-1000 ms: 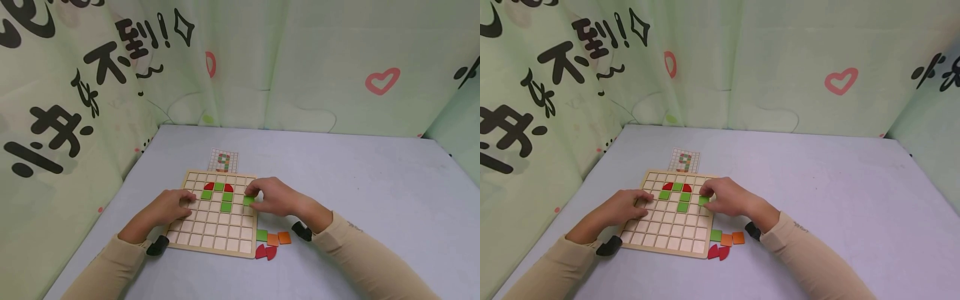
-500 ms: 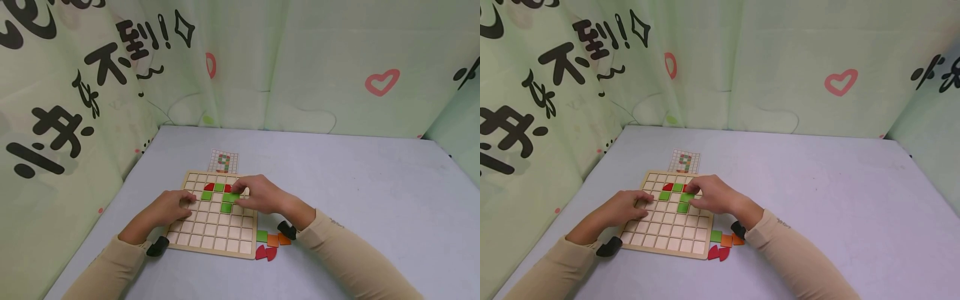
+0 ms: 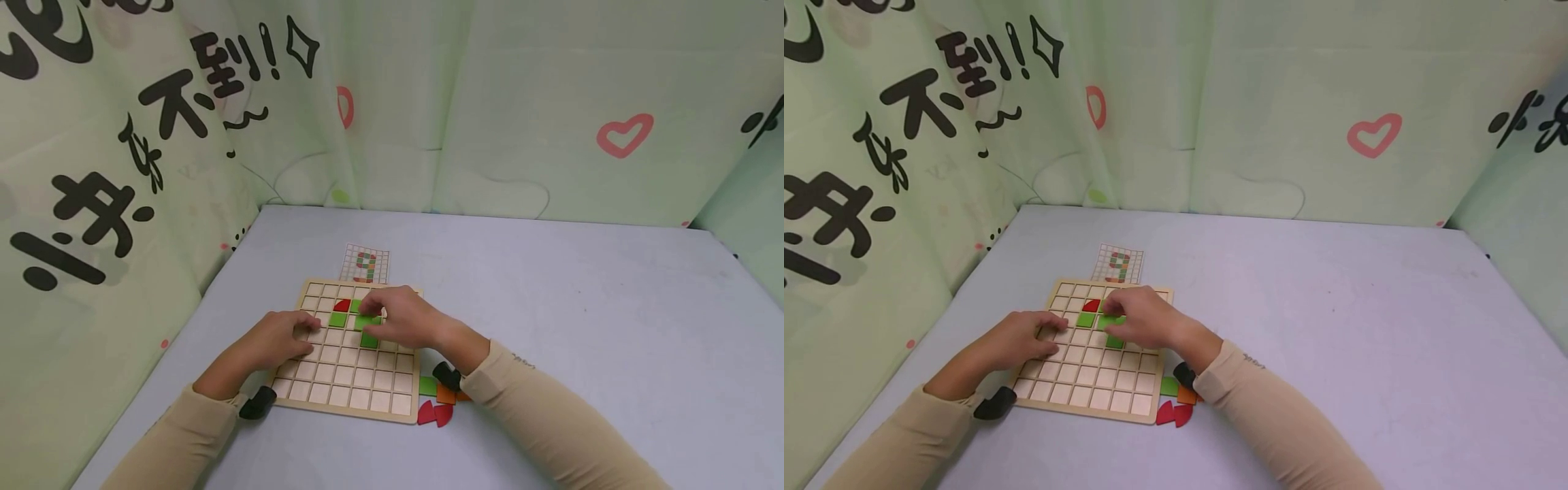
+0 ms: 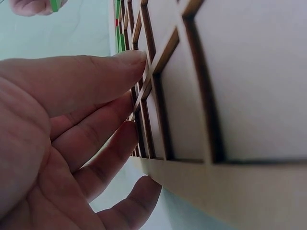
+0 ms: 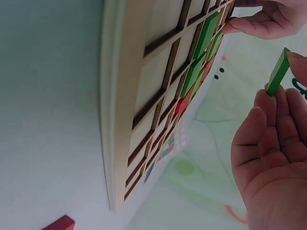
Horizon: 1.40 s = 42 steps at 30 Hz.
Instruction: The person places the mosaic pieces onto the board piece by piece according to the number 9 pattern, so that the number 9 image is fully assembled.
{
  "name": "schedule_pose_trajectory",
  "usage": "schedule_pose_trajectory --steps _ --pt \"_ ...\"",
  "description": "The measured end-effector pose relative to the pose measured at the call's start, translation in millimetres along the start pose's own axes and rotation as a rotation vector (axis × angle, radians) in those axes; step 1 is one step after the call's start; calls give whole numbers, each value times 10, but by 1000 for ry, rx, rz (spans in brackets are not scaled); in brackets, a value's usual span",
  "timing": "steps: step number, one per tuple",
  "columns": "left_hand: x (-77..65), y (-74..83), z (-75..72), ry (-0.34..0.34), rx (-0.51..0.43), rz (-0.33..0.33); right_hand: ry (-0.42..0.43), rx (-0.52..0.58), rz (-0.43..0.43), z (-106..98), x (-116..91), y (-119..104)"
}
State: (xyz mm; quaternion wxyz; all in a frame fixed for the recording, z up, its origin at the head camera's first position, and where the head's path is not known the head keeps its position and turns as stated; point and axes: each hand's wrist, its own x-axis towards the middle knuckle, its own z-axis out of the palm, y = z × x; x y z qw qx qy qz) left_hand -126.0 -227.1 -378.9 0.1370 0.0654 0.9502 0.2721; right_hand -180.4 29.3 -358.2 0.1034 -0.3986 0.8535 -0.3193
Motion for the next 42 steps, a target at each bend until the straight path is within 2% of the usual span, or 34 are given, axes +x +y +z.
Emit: schedule_pose_trajectory --steps 14,20,28,42 --pt "4 12 3 3 -1 -6 -36 27 34 116 140 -33" --pt "10 24 5 -2 -7 -21 -82 5 55 149 181 -17" --pt "23 18 8 -2 -1 -31 -103 -16 74 165 206 -28" --pt "31 5 2 0 2 -18 -130 -49 56 201 241 -33"
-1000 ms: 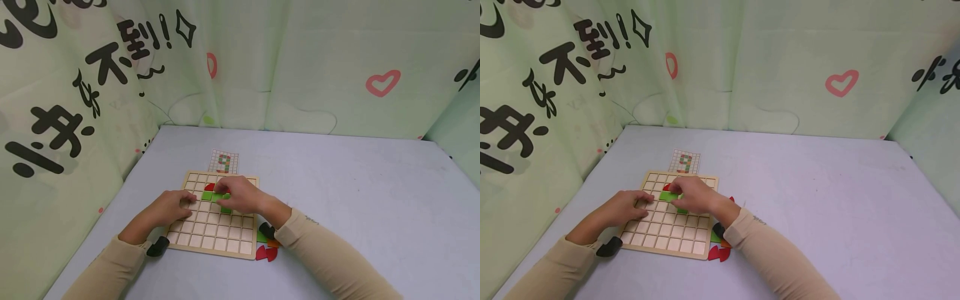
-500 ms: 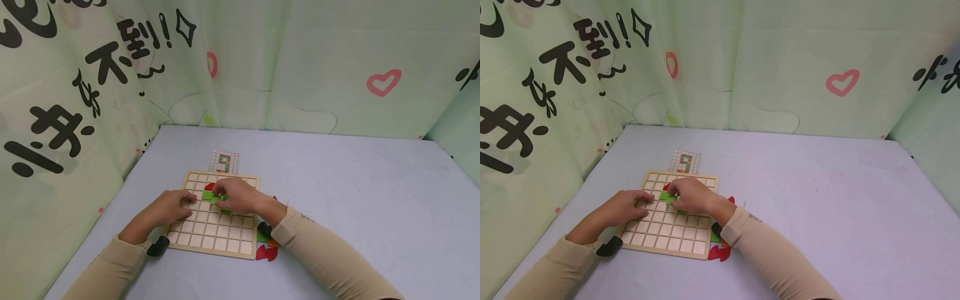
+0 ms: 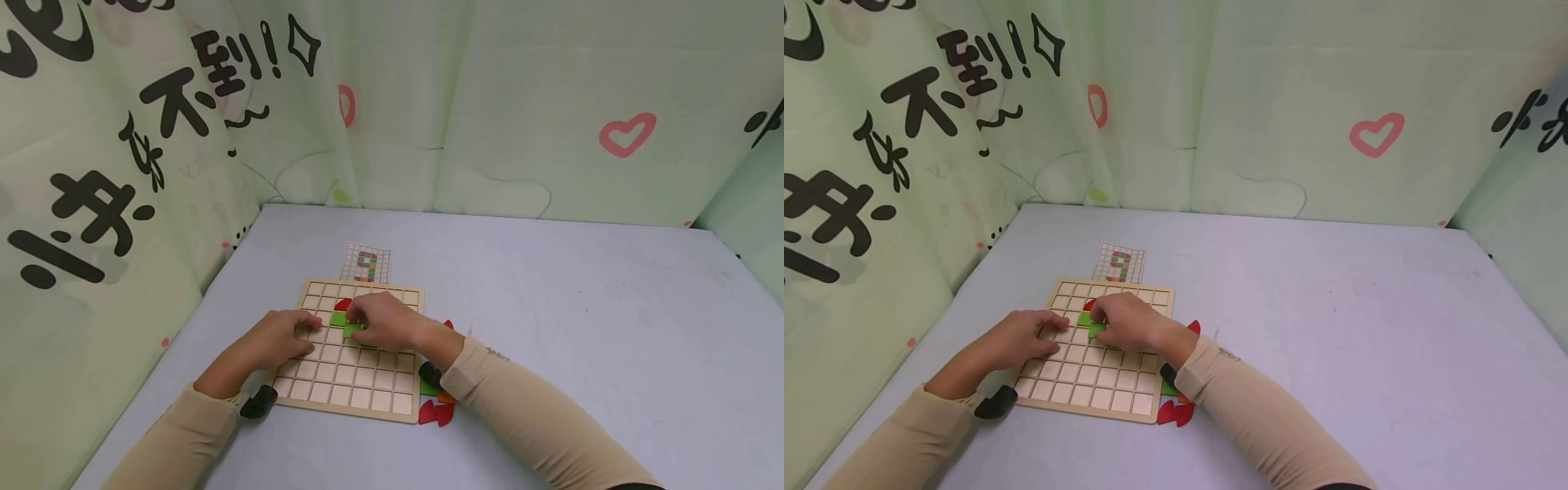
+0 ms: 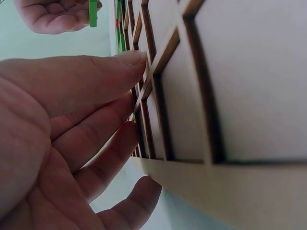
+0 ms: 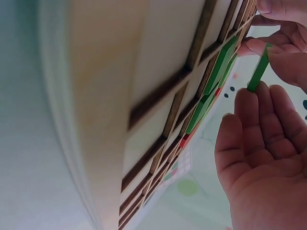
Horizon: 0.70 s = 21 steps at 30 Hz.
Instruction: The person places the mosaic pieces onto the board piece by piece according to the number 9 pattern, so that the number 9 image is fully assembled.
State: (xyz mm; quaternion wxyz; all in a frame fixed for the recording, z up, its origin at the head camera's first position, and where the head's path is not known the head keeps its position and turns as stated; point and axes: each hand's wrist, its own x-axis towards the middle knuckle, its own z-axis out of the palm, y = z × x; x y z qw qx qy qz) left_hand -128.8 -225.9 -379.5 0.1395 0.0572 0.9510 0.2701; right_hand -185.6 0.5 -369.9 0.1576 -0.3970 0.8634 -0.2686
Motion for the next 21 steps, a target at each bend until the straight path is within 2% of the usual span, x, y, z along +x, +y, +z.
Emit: schedule_pose_trajectory --steps 21 --pt "-13 10 -1 -4 2 -11 -64 -4 48 22 37 17"
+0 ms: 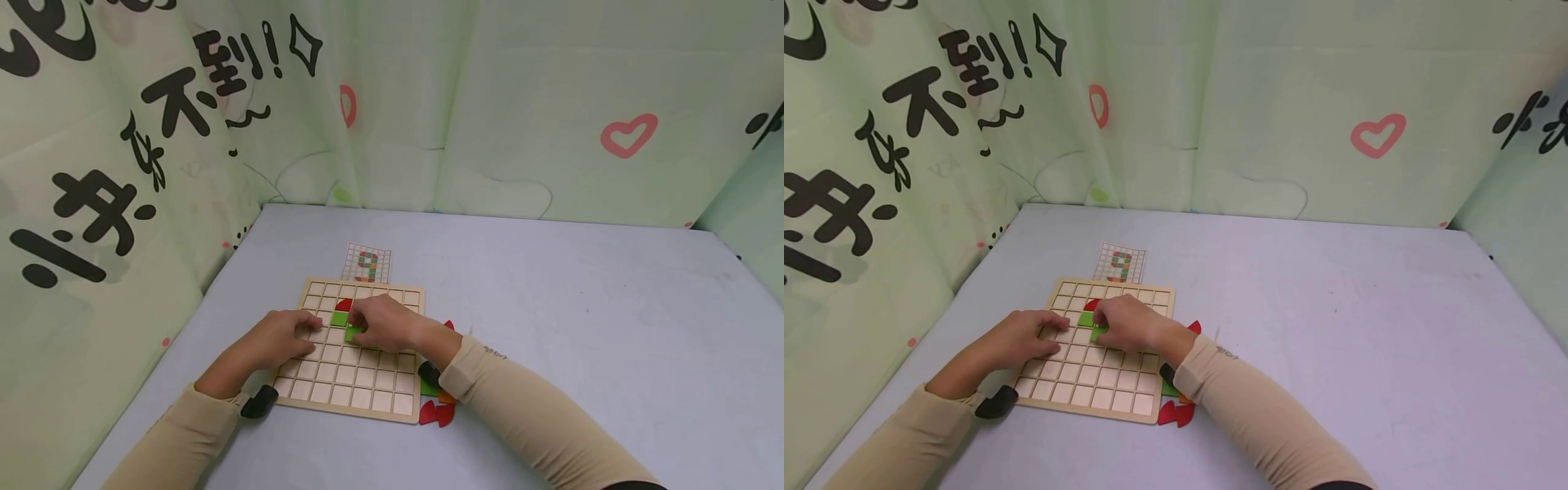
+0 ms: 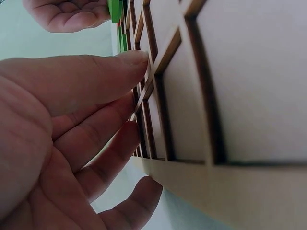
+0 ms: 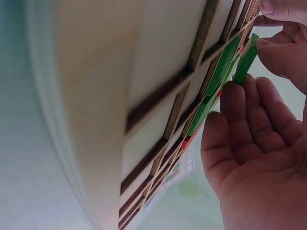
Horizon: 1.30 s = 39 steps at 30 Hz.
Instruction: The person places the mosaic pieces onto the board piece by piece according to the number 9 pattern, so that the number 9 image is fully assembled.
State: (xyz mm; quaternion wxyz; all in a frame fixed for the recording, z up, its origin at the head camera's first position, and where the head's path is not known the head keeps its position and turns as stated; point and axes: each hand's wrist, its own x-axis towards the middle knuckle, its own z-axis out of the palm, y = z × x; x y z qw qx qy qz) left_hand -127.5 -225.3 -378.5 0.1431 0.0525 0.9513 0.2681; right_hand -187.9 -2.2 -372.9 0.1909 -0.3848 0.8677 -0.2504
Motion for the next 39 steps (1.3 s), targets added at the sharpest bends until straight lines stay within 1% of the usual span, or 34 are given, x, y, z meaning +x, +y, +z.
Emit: schedule_pose_trajectory --steps 16,25,39 --pt "-6 0 5 6 9 7 -20 -31 14 19 0 -18" --pt "-3 5 6 8 10 7 -43 -23 34 10 -3 -13" --pt "1 -4 7 11 17 22 -40 -42 15 14 -2 -12"
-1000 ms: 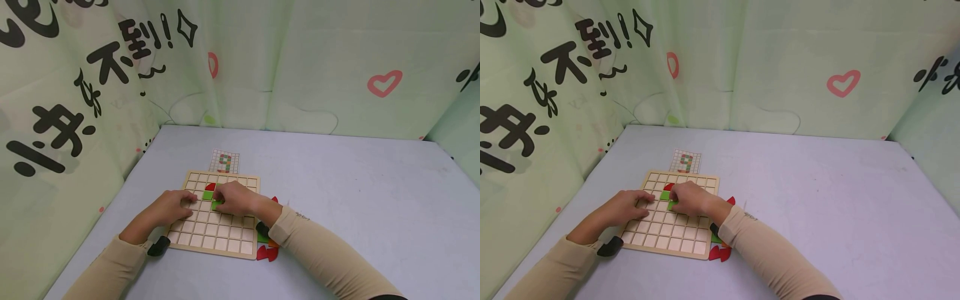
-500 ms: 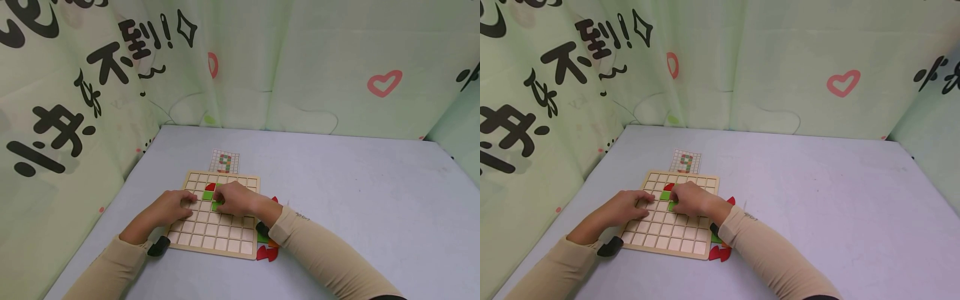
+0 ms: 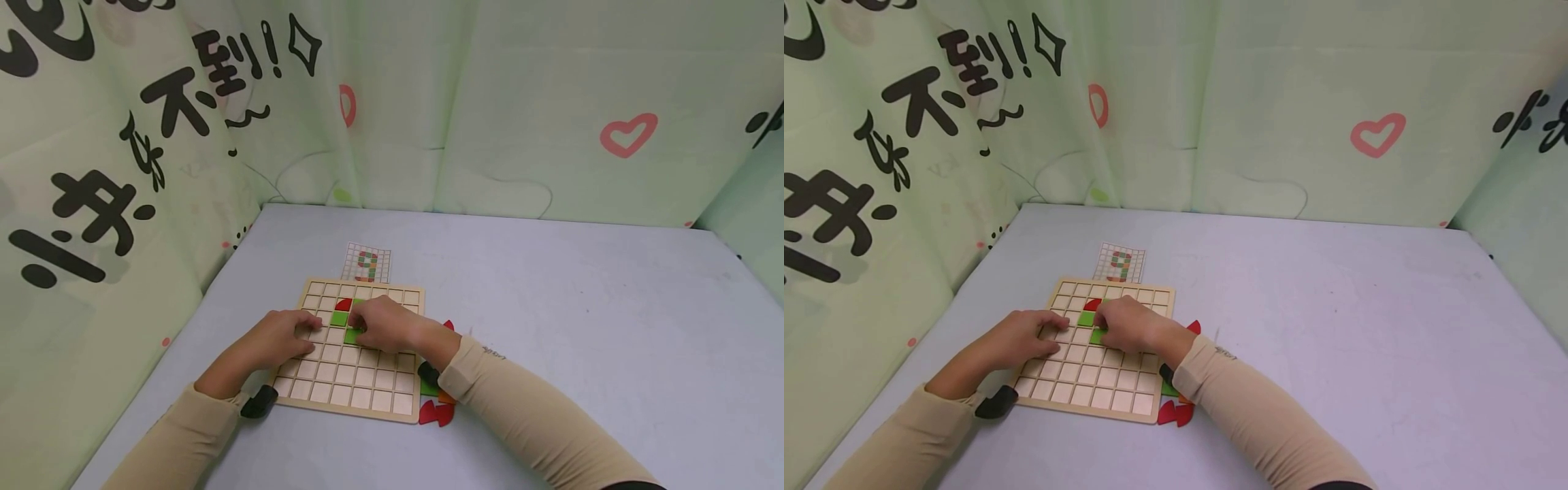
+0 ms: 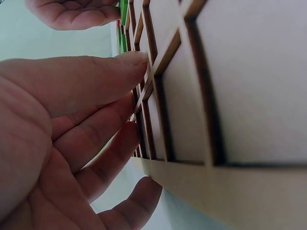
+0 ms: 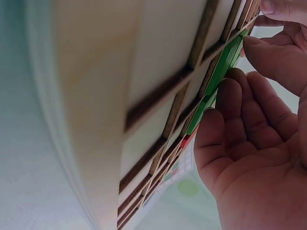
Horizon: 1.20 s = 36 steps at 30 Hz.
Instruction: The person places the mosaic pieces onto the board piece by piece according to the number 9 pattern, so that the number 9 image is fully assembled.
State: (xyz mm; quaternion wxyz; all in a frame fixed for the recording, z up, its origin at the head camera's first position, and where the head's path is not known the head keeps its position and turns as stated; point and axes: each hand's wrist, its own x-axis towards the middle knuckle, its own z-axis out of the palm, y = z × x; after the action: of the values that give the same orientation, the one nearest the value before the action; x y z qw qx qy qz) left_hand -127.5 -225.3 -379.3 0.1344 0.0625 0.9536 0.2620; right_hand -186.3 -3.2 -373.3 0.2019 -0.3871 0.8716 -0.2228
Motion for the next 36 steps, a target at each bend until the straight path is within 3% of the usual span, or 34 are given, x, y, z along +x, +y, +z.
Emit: schedule_pose_trajectory --steps 18,36 --pt "15 -18 -10 -11 -8 -13 -12 11 -11 -65 -42 -13" --pt "7 -12 3 -4 -18 -16 71 81 47 -262 -415 310"
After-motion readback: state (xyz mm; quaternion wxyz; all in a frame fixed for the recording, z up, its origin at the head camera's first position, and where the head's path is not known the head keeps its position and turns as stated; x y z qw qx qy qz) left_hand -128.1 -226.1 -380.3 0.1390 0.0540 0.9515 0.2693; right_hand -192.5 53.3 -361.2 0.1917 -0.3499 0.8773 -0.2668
